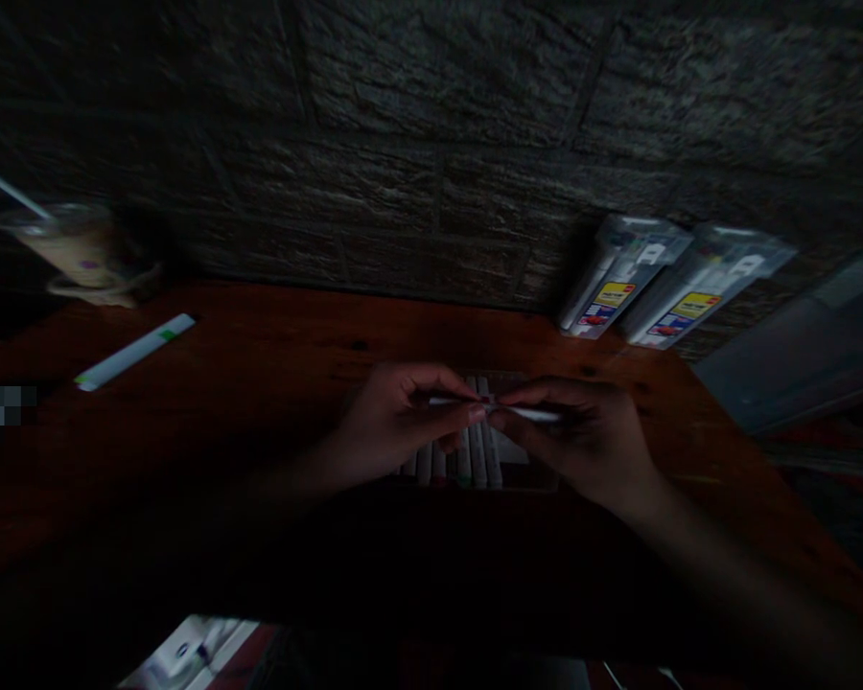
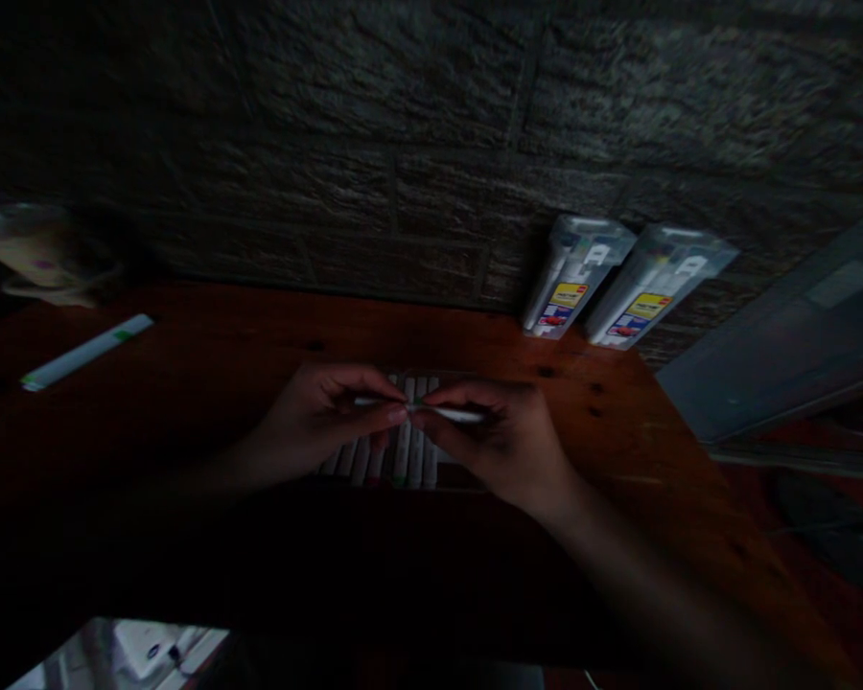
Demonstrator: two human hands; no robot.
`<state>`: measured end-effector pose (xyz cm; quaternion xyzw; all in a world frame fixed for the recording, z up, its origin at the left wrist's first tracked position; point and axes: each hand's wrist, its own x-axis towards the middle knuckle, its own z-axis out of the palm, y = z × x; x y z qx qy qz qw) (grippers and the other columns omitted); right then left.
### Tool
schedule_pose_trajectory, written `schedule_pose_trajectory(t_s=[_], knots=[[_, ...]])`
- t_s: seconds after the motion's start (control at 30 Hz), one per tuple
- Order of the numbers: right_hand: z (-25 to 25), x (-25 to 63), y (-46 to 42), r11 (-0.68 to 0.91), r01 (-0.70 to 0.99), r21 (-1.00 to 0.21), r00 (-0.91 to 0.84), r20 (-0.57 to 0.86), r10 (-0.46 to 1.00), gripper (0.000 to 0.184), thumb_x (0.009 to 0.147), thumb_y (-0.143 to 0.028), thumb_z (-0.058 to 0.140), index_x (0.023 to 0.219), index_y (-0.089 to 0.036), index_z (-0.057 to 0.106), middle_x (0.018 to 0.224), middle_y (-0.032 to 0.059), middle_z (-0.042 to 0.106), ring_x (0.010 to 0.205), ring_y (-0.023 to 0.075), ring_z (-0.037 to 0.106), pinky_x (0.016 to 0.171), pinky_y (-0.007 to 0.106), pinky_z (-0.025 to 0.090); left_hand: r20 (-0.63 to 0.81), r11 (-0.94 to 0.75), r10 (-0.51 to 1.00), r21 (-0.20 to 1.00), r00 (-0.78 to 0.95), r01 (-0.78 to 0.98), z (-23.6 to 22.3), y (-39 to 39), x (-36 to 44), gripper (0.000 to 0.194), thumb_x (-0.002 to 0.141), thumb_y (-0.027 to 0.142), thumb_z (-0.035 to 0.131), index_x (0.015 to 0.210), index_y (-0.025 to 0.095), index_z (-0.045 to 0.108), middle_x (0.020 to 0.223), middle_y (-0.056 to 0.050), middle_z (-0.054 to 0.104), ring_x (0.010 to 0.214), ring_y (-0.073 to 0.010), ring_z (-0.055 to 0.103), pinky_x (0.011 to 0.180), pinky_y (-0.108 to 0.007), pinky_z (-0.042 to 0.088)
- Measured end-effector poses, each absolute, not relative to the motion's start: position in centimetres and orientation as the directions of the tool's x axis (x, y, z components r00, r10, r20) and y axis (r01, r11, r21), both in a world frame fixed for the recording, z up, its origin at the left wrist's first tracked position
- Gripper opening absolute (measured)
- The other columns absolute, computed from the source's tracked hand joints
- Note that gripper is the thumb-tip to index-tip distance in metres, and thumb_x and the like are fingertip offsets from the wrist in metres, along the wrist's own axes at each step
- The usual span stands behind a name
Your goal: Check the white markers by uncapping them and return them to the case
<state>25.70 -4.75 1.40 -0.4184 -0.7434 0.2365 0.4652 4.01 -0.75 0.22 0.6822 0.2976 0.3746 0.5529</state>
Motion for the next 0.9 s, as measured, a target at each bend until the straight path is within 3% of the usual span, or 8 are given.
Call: schedule_pose_trajectory(t_s=[0.33,0.7,0.9], knots=[[0.8,26.0,-4.9,0.49,0.402,-0.774,-0.226,0.435,0.872,0.009,0.082,-0.025,0.084,0.09,-0.023,0.08,0.081,-0.0004,0.08,0.07,0.014,0.074,0.066,0.022,0.057,0.161,-0.158,0.757,0.986,0.633,-0.062,0.0,-1.5,4.3,0.022,0.096,0.026,0.064,0.11,0.013,0.075,0.071,-0.002,0.07,0.061,-0.0109,0.066,0.056,-0.019,0.053],[1.5,25.8,-4.4,0.332,0.205,-0.921,-0.169,0.3,0.939,0.006,0.079,-0.022,0.085,0.085,-0.022,0.082,0.082,0.0007,0.081,0.071,0.0131,0.074,0.068,0.021,0.058,0.172,-0.145,0.798,0.985,0.577,-0.094,0.1,-0.8,4.0,0.021,0.096,0.027,0.066,0.109,0.015,0.075,0.074,-0.002,0.072,0.061,-0.0103,0.067,0.059,-0.019,0.054],[2.0,26.0,-4.3,0.232,0.102,-0.967,-0.15,0.216,0.965,0.008,0.078,-0.023,0.085,0.086,-0.025,0.083,0.081,0.0003,0.081,0.067,0.0116,0.071,0.065,0.021,0.055,0.196,-0.076,0.82,0.969,0.538,-0.236,0.3,-0.1,3.9,0.018,0.095,0.027,0.067,0.103,0.015,0.076,0.073,-0.002,0.071,0.058,-0.01,0.066,0.057,-0.02,0.055]])
